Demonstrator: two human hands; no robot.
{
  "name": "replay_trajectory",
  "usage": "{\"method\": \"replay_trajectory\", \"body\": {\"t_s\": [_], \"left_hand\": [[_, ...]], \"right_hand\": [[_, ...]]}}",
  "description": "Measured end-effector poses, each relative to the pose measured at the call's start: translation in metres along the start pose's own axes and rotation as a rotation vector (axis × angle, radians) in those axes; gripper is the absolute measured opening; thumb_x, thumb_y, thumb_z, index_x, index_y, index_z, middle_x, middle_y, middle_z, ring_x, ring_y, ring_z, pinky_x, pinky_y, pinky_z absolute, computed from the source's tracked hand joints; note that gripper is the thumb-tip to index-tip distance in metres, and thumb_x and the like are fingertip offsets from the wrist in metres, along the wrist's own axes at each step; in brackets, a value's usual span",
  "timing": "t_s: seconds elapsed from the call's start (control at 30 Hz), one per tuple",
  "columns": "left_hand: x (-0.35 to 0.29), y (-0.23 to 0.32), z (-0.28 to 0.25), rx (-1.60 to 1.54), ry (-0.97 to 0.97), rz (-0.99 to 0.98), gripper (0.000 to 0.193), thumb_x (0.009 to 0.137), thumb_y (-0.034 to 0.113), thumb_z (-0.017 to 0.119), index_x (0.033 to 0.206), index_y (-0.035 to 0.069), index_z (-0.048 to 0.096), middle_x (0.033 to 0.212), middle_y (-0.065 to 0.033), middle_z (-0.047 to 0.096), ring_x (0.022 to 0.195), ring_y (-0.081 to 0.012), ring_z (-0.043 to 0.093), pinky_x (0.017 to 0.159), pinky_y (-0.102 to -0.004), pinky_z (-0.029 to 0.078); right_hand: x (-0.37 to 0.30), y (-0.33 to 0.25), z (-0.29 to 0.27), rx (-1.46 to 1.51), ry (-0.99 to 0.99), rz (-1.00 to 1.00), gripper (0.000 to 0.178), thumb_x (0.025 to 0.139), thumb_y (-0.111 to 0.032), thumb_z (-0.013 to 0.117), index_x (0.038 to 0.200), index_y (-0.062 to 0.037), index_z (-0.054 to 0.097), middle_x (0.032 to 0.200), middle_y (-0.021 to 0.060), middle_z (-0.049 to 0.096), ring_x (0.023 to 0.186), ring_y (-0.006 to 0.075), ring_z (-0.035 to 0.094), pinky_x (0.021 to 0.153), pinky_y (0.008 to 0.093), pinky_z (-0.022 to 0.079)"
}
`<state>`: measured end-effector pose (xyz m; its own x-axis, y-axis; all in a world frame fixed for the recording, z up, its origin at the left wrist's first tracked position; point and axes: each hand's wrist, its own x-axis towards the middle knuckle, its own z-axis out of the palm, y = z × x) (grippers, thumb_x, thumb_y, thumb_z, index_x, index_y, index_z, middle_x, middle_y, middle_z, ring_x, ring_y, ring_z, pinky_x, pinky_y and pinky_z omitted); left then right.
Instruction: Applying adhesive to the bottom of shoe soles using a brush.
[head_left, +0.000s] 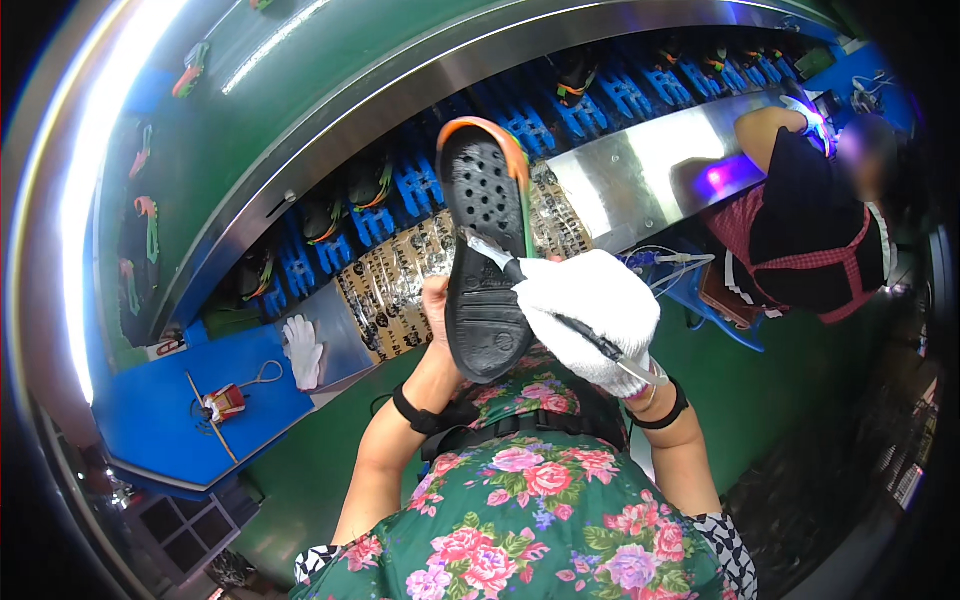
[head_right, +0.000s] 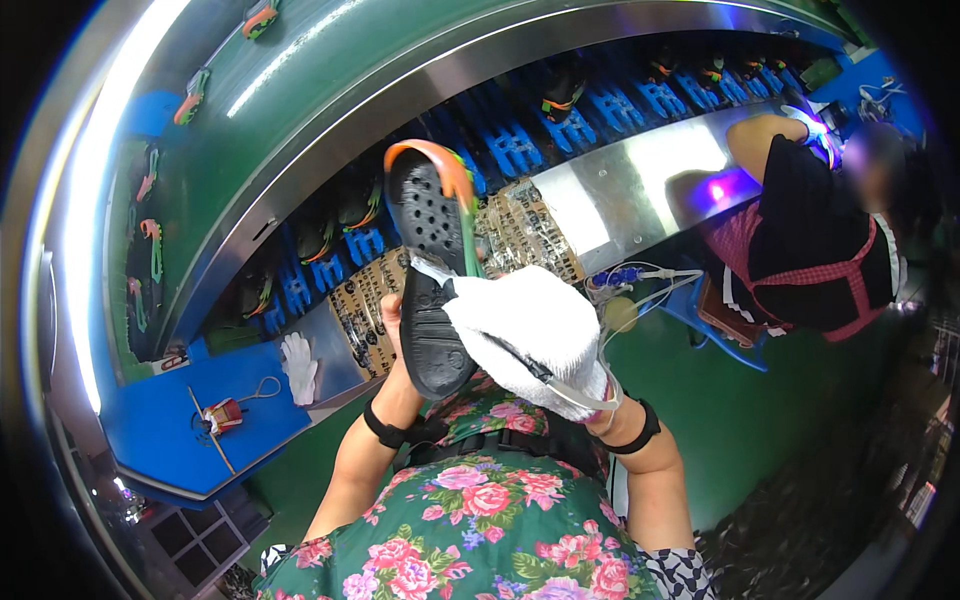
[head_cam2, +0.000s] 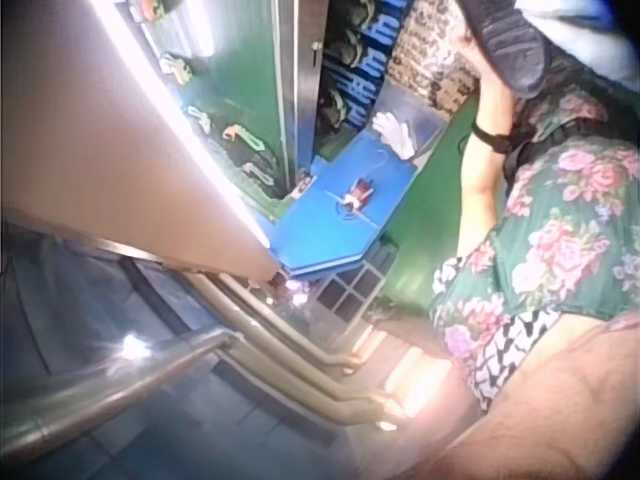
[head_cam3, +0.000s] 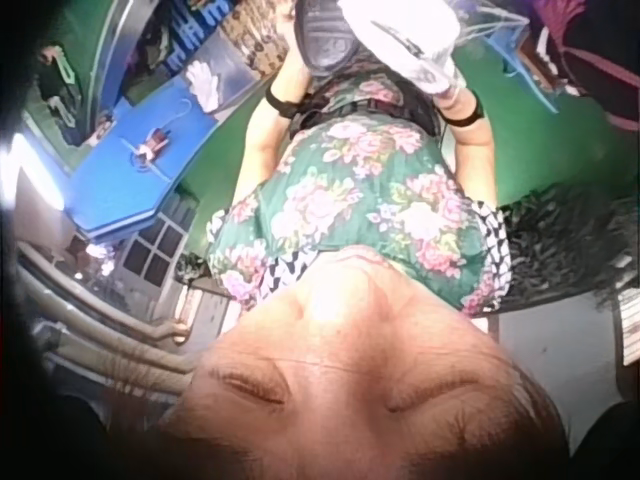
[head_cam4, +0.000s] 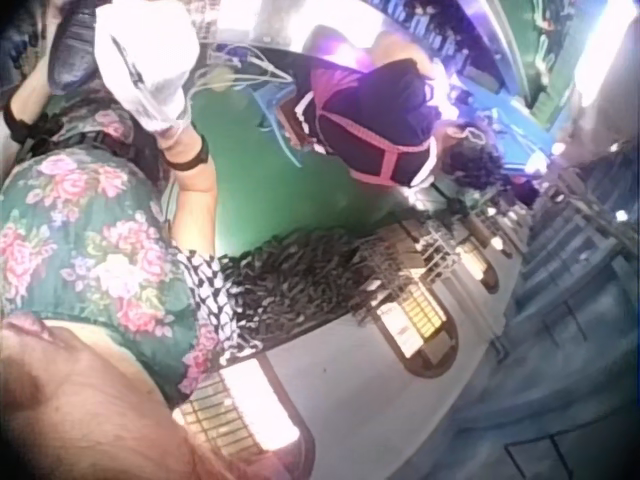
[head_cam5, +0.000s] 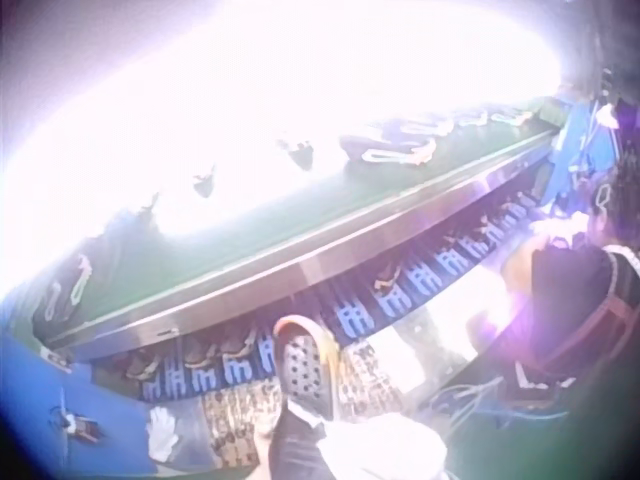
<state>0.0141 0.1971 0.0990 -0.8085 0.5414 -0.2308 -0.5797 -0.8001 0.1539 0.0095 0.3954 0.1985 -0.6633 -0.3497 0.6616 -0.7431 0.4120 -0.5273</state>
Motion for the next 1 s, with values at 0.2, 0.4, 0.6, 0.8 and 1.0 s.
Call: {"method": "replay_trajectory", "body": {"t_s": [0.2, 0.4, 0.6, 0.8, 1.0], "left_hand": [[0.011, -0.014, 0.014, -0.169, -0.088, -0.052, 0.102, 0.084, 0.078, 0.058, 0.153, 0.007, 0.036, 0.153, -0.0183, 0.045, 0.134, -0.0373, 0.052, 0.114, -0.0542, 0.042], [0.007, -0.017, -0.001, -0.233, -0.105, -0.017, 0.082, 0.092, 0.068, 0.055, 0.151, 0.012, 0.043, 0.148, -0.0167, 0.052, 0.135, -0.0346, 0.052, 0.116, -0.0547, 0.039], [0.013, -0.016, 0.002, -0.140, -0.096, 0.018, 0.095, 0.092, 0.073, 0.048, 0.158, 0.007, 0.029, 0.157, -0.0167, 0.039, 0.143, -0.0384, 0.041, 0.118, -0.0563, 0.034], [0.019, -0.012, 0.015, 0.083, -0.202, 0.039, 0.095, 0.088, 0.076, 0.049, 0.153, 0.009, 0.035, 0.147, -0.0123, 0.050, 0.128, -0.0373, 0.055, 0.108, -0.0559, 0.046], [0.019, -0.007, 0.012, -0.043, 0.046, 0.200, 0.055, 0.102, 0.051, 0.053, 0.144, 0.015, 0.050, 0.130, -0.0124, 0.063, 0.110, -0.0362, 0.066, 0.091, -0.0516, 0.058]], "right_hand": [[0.007, -0.003, 0.006, 0.076, 0.021, 0.100, 0.032, 0.075, 0.001, 0.077, 0.107, -0.0028, 0.076, 0.112, 0.0167, 0.074, 0.096, 0.0298, 0.071, 0.083, 0.0378, 0.055], [0.005, -0.003, 0.018, 0.002, -0.045, 0.117, 0.043, 0.082, -0.006, 0.073, 0.126, -0.0062, 0.070, 0.125, 0.0122, 0.070, 0.113, 0.0287, 0.065, 0.098, 0.0409, 0.050], [0.004, -0.005, 0.019, 0.175, 0.054, 0.165, 0.034, 0.089, -0.010, 0.070, 0.122, -0.0044, 0.072, 0.125, 0.0132, 0.070, 0.115, 0.0270, 0.066, 0.097, 0.0382, 0.052], [0.002, -0.009, 0.027, 0.166, 0.013, 0.127, 0.037, 0.082, -0.003, 0.075, 0.118, -0.0062, 0.074, 0.118, 0.0132, 0.073, 0.105, 0.0289, 0.069, 0.091, 0.0397, 0.053], [-0.005, -0.016, 0.034, 0.299, 0.058, 0.242, 0.033, 0.090, -0.002, 0.066, 0.123, -0.0023, 0.071, 0.119, 0.0119, 0.072, 0.106, 0.0269, 0.068, 0.093, 0.0391, 0.054]]}}
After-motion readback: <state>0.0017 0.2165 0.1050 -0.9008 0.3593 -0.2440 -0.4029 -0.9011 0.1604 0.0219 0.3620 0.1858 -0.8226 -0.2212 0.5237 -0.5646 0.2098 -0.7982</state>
